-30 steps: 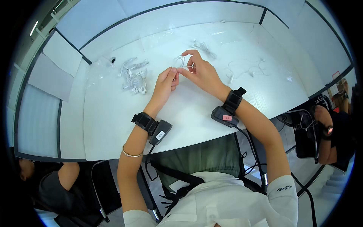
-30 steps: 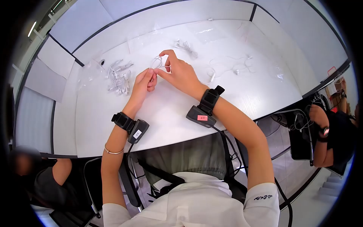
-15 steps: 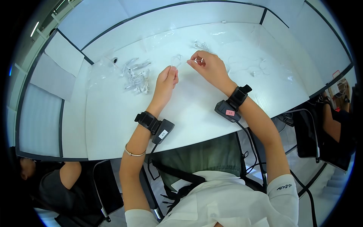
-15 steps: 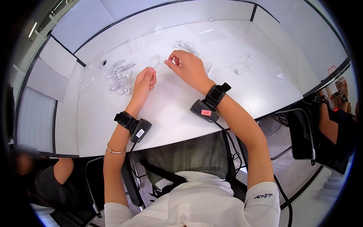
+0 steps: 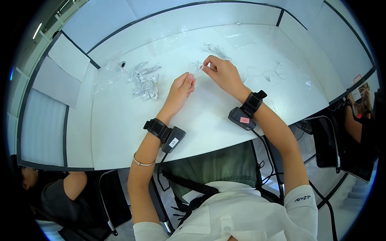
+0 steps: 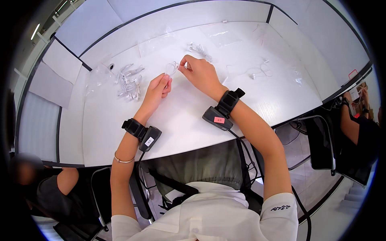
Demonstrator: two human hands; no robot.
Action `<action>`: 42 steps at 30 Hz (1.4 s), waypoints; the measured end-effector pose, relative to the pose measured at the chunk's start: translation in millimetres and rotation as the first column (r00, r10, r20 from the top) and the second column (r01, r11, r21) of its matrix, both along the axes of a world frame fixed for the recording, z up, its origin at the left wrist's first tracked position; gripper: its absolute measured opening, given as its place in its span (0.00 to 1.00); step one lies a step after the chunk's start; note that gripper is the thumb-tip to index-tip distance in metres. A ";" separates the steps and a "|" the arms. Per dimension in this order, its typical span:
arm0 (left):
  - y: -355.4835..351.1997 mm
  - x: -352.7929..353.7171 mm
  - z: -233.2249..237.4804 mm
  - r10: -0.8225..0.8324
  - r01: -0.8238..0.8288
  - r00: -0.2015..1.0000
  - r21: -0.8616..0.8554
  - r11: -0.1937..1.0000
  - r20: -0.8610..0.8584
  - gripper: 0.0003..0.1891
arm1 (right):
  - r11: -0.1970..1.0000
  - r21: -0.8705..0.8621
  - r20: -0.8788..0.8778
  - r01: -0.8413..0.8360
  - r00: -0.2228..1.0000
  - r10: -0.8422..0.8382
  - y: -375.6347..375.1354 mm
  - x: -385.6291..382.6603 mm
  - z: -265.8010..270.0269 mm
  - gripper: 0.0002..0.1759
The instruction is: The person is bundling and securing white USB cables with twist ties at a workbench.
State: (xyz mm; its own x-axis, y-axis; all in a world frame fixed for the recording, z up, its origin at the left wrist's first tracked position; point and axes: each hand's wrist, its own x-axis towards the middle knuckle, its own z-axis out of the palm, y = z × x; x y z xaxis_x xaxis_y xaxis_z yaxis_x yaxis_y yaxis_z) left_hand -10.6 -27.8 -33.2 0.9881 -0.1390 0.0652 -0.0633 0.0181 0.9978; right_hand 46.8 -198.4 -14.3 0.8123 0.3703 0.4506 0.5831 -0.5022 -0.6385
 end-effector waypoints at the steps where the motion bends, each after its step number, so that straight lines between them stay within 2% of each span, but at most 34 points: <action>1: 0.1 0.2 0.1 0.008 -0.008 1.000 0.006 1.000 0.004 0.16 | 1.000 0.001 -0.007 0.000 1.000 0.000 0.0 -1.1 2.2 0.10; 2: -0.1 0.8 0.6 0.056 -0.057 0.998 0.023 0.998 0.034 0.16 | 1.000 0.006 -0.005 -0.019 1.000 0.019 -0.7 -3.4 6.0 0.08; 5: 2.4 5.1 -3.4 0.198 -0.205 0.977 0.092 0.974 0.085 0.16 | 0.999 0.002 -0.148 -0.041 0.988 0.041 -0.7 -8.8 16.4 0.08; 8: 5.7 5.2 -4.4 0.293 -0.324 0.943 0.240 0.915 0.156 0.19 | 0.994 0.032 -0.170 -0.107 0.979 0.111 0.2 -10.6 19.7 0.09; 10: 6.9 5.7 -5.2 0.319 -0.354 0.933 0.256 0.900 0.169 0.19 | 0.989 0.039 -0.155 -0.144 0.977 0.148 0.5 -11.5 20.5 0.09; 12: 8.7 7.4 -7.2 0.326 -0.363 0.929 0.254 0.897 0.177 0.19 | 0.991 0.014 -0.113 -0.133 0.984 0.134 -0.5 -12.8 22.2 0.08; 15: 6.8 5.4 -0.9 0.307 -0.338 0.932 0.155 0.928 0.191 0.19 | 0.997 -0.040 -0.027 -0.061 0.998 0.059 -0.7 -5.1 12.5 0.07; 20: 1.2 -3.1 10.8 0.216 -0.232 0.968 0.122 0.965 0.127 0.18 | 0.999 -0.019 0.008 -0.030 1.000 0.030 -1.3 -3.0 9.0 0.08; 22: 1.8 -1.3 6.9 0.245 -0.266 0.955 0.120 0.956 0.169 0.19 | 0.999 -0.002 -0.008 -0.041 0.999 0.041 -1.0 -3.0 9.5 0.08; 25: 6.1 4.2 -0.7 0.303 -0.336 0.928 0.137 0.932 0.218 0.18 | 0.973 0.081 0.046 -0.216 0.976 0.213 -0.2 -0.7 9.6 0.08; 28: 9.5 7.9 -4.9 0.349 -0.388 0.907 0.147 0.910 0.237 0.17 | 0.932 0.113 -0.046 -0.346 0.935 0.352 0.9 -7.6 16.1 0.06; 31: 8.4 5.0 -0.1 0.361 -0.407 0.900 0.177 0.896 0.245 0.17 | 0.867 0.179 -0.060 -0.466 0.874 0.482 2.7 -10.0 16.3 0.05; 36: 7.6 5.0 -1.1 0.309 -0.361 0.928 0.293 0.886 0.208 0.19 | 0.870 0.136 -0.039 -0.474 0.875 0.483 3.4 -16.3 23.1 0.07; 40: 7.8 7.8 -6.8 0.267 -0.311 0.948 0.319 0.895 0.173 0.19 | 0.903 0.159 -0.086 -0.400 0.905 0.416 2.1 -16.2 24.4 0.11; 42: 8.7 7.2 -6.6 0.253 -0.301 0.950 0.317 0.899 0.183 0.19 | 0.896 0.157 -0.097 -0.416 0.896 0.434 2.6 -11.6 20.0 0.11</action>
